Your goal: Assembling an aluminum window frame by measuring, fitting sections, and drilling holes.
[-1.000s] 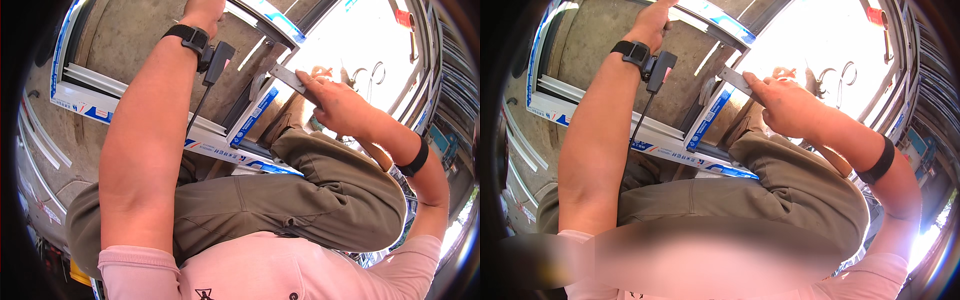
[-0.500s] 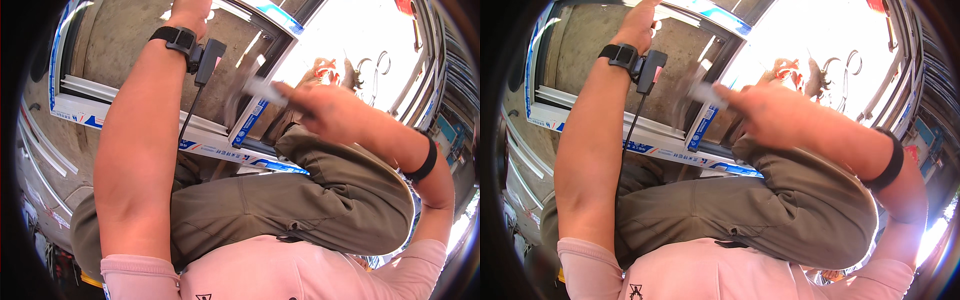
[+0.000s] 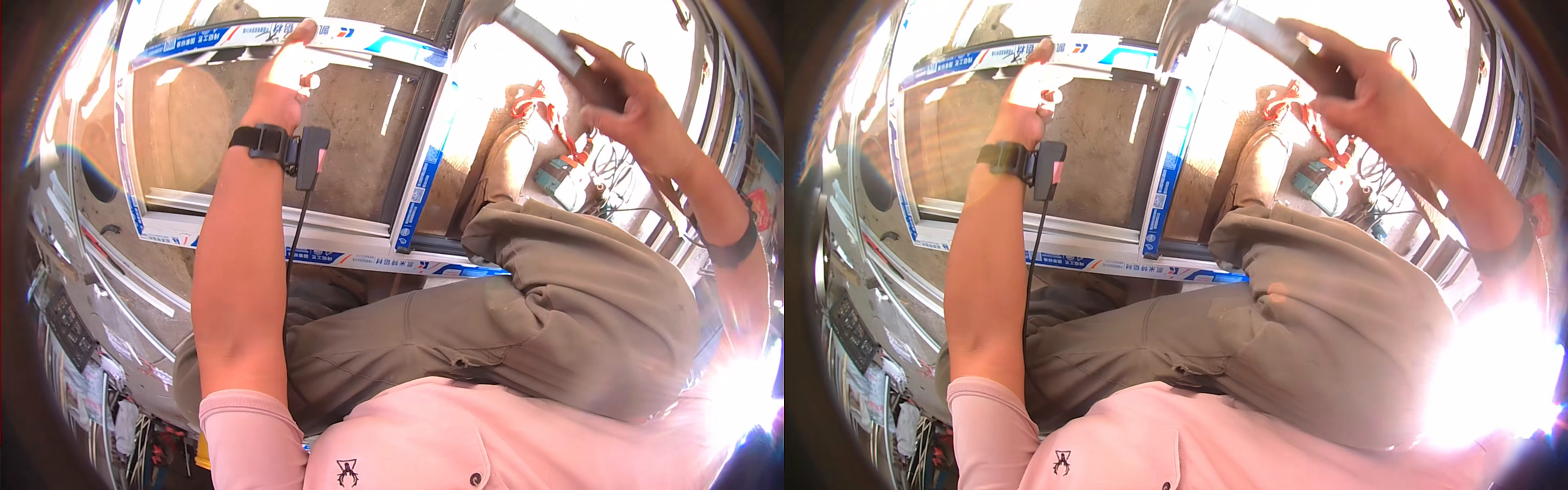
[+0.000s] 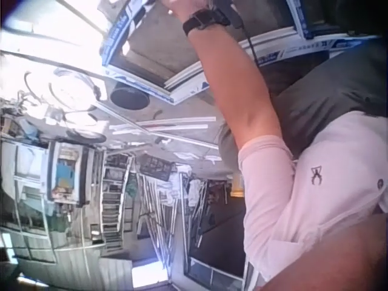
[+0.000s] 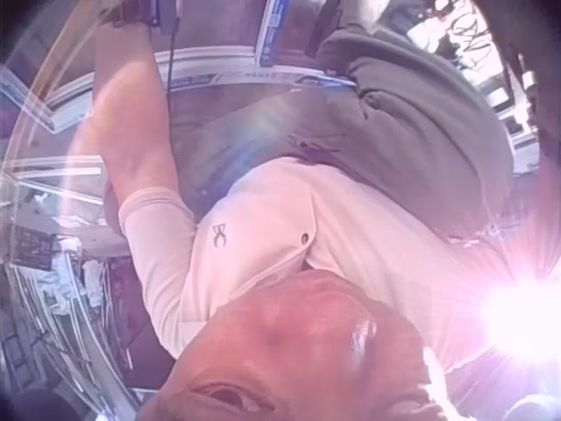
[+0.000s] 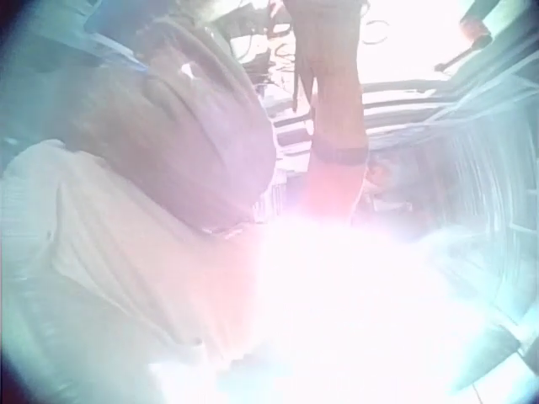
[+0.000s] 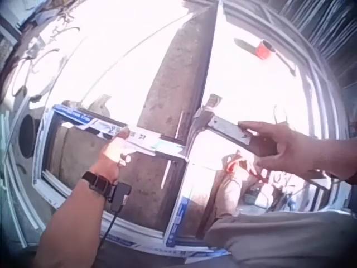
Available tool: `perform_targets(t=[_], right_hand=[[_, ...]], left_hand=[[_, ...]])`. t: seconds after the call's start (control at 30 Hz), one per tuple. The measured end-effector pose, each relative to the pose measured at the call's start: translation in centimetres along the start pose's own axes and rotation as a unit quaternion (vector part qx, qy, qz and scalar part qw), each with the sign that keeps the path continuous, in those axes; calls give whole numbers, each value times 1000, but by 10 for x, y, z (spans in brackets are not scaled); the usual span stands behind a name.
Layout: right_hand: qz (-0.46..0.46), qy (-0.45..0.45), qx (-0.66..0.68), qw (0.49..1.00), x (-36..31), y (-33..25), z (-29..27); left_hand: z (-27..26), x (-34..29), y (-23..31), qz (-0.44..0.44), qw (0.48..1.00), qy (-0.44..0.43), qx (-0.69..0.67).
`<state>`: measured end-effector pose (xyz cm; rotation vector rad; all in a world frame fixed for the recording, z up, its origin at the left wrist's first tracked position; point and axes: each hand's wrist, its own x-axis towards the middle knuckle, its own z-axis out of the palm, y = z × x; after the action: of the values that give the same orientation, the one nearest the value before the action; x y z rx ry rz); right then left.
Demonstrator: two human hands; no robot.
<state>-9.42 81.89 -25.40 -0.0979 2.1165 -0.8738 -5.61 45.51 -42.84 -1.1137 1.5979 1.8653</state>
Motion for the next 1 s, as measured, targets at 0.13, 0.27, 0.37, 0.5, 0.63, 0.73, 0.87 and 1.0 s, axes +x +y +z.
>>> perform_targets(t=[0.13,0.27,0.37,0.5,0.63,0.73,0.87,1.0], right_hand=[[-165,171,56,970,61,75,-58],[-99,256,8,962,128,110,-80],[-47,299,37,952,160,142,-95],[-26,284,-34,958,198,205,-101],[-36,367,-256,894,218,274,-117],[-213,227,57,949,166,127,-19],[-320,33,41,946,62,68,35],[-325,144,25,934,69,73,80]], left_hand=[[7,-21,-3,-18,995,8,96],[19,-42,-23,79,909,-76,403],[60,-81,-15,39,933,-117,337],[98,-108,-14,229,858,-89,452],[141,-108,-15,307,822,-127,462],[140,-112,0,227,865,-110,434],[178,-95,11,51,979,-148,127],[178,-92,7,2,978,-195,72]])
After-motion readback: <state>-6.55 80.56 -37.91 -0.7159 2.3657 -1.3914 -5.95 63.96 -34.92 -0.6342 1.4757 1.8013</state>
